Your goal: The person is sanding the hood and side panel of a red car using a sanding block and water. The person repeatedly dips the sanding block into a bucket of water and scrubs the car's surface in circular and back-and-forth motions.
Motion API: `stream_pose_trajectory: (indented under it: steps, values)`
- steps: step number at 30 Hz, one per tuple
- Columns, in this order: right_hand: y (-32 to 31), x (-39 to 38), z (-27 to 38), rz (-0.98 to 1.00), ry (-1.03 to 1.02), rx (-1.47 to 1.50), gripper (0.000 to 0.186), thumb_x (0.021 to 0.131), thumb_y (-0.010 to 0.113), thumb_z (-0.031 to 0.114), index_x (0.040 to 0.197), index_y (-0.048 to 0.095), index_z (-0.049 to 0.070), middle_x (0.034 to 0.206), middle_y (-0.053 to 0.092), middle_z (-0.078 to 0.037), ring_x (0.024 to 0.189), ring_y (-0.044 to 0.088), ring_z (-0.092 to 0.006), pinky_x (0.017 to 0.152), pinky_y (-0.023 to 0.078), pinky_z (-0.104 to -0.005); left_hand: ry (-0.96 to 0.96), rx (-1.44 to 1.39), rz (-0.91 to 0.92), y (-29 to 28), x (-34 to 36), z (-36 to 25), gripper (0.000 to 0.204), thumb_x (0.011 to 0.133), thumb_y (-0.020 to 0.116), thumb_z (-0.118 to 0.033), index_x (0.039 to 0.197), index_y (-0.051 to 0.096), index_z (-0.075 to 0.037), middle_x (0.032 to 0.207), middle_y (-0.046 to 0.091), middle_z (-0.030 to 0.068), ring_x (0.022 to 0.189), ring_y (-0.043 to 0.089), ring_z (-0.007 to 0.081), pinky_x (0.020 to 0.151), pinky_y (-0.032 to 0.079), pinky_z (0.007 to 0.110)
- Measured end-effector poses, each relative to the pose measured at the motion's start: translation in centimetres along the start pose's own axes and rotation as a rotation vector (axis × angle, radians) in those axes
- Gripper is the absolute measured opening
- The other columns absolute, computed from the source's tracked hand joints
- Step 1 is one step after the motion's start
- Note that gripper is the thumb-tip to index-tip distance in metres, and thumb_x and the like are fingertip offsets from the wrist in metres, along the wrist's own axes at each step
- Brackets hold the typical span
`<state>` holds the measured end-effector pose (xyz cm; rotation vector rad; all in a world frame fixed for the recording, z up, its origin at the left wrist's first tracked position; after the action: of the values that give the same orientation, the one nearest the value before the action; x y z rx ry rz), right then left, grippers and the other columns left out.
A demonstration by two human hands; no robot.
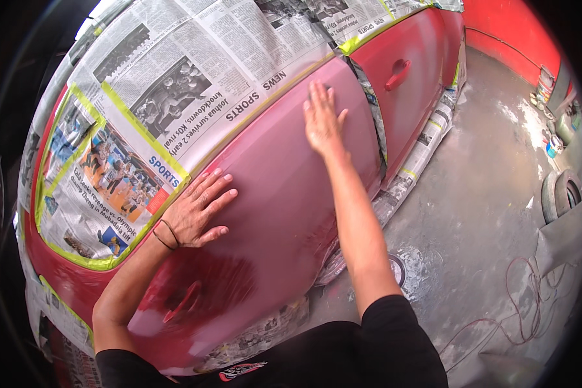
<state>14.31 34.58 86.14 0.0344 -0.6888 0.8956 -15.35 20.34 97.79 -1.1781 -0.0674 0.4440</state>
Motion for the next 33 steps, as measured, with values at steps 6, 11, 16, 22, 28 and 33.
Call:
stream_pose_trajectory:
  steps: [6, 11, 16, 22, 28, 33]
  values:
    - [6.5, -12.5, 5.0, -0.082, -0.081, 0.082, 0.059, 0.115, 0.039, 0.043, 0.169, 0.033, 0.02, 0.177, 0.027, -0.009, 0.165, 0.017, -0.0363, 0.126, 0.005, -0.0741, -0.02, -0.007, 0.019, 0.4, 0.2, 0.2, 0.074, 0.103, 0.059, -0.054, 0.162, 0.042, -0.012, 0.17, 0.034, 0.0194, 0.161, 0.026, 0.041, 0.132, 0.021, 0.056]
    - [2.6, -7.4, 1.3, 0.014, -0.098, -0.16, 0.059, 0.115, 0.037, 0.045, 0.17, 0.032, 0.024, 0.177, 0.029, -0.003, 0.165, 0.02, -0.029, 0.126, 0.007, -0.0746, -0.033, -0.015, 0.052, 0.1, 0.1, -0.3, 0.075, 0.1, 0.062, -0.053, 0.16, 0.045, -0.012, 0.169, 0.036, 0.0186, 0.16, 0.028, 0.0403, 0.132, 0.022, 0.056]
    - [-2.0, 3.2, -4.1, -0.071, 0.195, 0.023, 0.062, 0.116, 0.035, 0.044, 0.17, 0.028, 0.015, 0.178, 0.023, -0.008, 0.165, 0.016, -0.0353, 0.124, 0.011, -0.0774, -0.039, -0.025, 0.045, -0.3, 1.1, -0.1, 0.075, 0.099, 0.063, -0.053, 0.16, 0.046, -0.013, 0.169, 0.036, 0.0198, 0.159, 0.03, 0.0412, 0.131, 0.022, 0.056]
    - [4.1, -9.9, 1.4, 0.104, 0.025, -0.092, 0.065, 0.115, 0.034, 0.046, 0.172, 0.024, 0.016, 0.179, 0.019, -0.009, 0.165, 0.016, -0.0359, 0.123, 0.008, -0.0786, -0.055, -0.007, 0.085, 0.3, 0.6, -0.2, 0.075, 0.097, 0.063, -0.053, 0.159, 0.047, -0.014, 0.17, 0.036, 0.0188, 0.16, 0.029, 0.0392, 0.131, 0.023, 0.056]
    - [-2.3, 8.7, -4.4, -0.041, 0.271, -0.062, 0.064, 0.115, 0.03, 0.047, 0.171, 0.026, 0.017, 0.179, 0.021, -0.006, 0.165, 0.015, -0.0348, 0.122, 0.013, -0.0793, -0.03, -0.004, 0.069, -0.2, 1.3, 0.0, 0.076, 0.096, 0.066, -0.052, 0.158, 0.047, -0.012, 0.168, 0.038, 0.0216, 0.158, 0.032, 0.0427, 0.129, 0.025, 0.057]
    - [-0.8, 2.8, -11.8, -0.143, 0.394, 0.099, 0.065, 0.114, 0.027, 0.052, 0.172, 0.023, 0.023, 0.18, 0.017, -0.007, 0.166, 0.012, -0.0349, 0.123, 0.012, -0.079, -0.067, 0.002, 0.089, -0.3, 1.6, 0.1, 0.078, 0.095, 0.067, -0.053, 0.158, 0.048, -0.013, 0.168, 0.039, 0.021, 0.158, 0.033, 0.0421, 0.129, 0.025, 0.056]
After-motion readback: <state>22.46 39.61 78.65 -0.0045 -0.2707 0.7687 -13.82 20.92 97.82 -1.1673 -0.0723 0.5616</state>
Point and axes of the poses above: each hand's wrist, its own x-axis towards the middle knuckle, its own y-axis out of the palm, z = x × y, the point moved 7 cm from there along x, towards the middle knuckle
